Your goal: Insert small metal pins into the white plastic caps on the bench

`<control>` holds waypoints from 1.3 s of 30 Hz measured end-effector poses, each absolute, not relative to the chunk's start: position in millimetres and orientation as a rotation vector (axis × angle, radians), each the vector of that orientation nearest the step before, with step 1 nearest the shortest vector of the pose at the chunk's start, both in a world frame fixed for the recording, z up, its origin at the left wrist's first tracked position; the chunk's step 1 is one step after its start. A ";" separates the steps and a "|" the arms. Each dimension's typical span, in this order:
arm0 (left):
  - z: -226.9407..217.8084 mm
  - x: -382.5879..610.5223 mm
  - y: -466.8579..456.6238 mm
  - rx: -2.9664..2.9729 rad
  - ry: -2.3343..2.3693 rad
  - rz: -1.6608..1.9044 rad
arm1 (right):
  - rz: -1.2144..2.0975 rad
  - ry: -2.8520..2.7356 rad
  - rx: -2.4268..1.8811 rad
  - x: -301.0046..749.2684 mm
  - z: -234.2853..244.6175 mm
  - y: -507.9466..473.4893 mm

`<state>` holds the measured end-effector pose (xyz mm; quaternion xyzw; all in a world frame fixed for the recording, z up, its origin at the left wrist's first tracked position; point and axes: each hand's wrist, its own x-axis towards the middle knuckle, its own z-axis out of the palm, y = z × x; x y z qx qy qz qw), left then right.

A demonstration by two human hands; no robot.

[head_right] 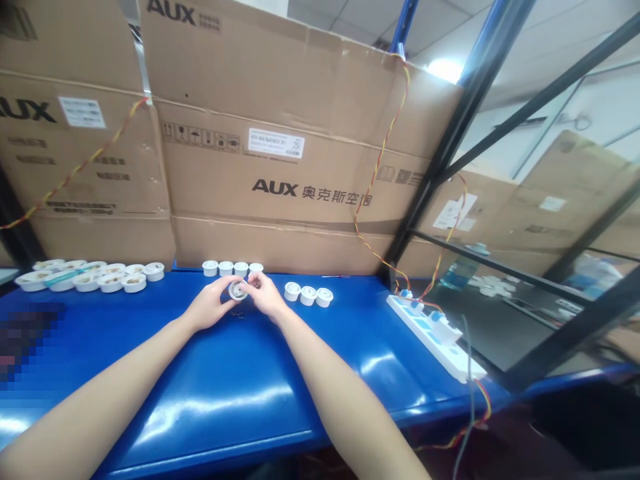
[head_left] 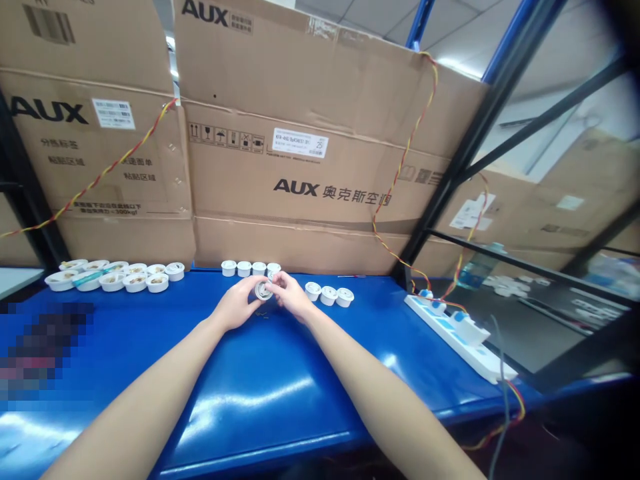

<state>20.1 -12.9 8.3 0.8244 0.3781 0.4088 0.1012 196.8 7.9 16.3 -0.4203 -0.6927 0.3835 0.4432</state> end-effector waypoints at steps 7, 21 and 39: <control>7.3 20.8 -13.7 2.406 1.096 1.235 | 0.361 -2.028 -0.975 192.5 26.2 -7.6; -0.6 13.7 -5.2 2.315 1.443 1.187 | -0.291 -2.111 -1.941 245.6 32.9 13.9; -9.2 11.2 2.2 2.374 1.538 0.910 | 0.383 -2.505 -0.943 222.0 17.1 9.5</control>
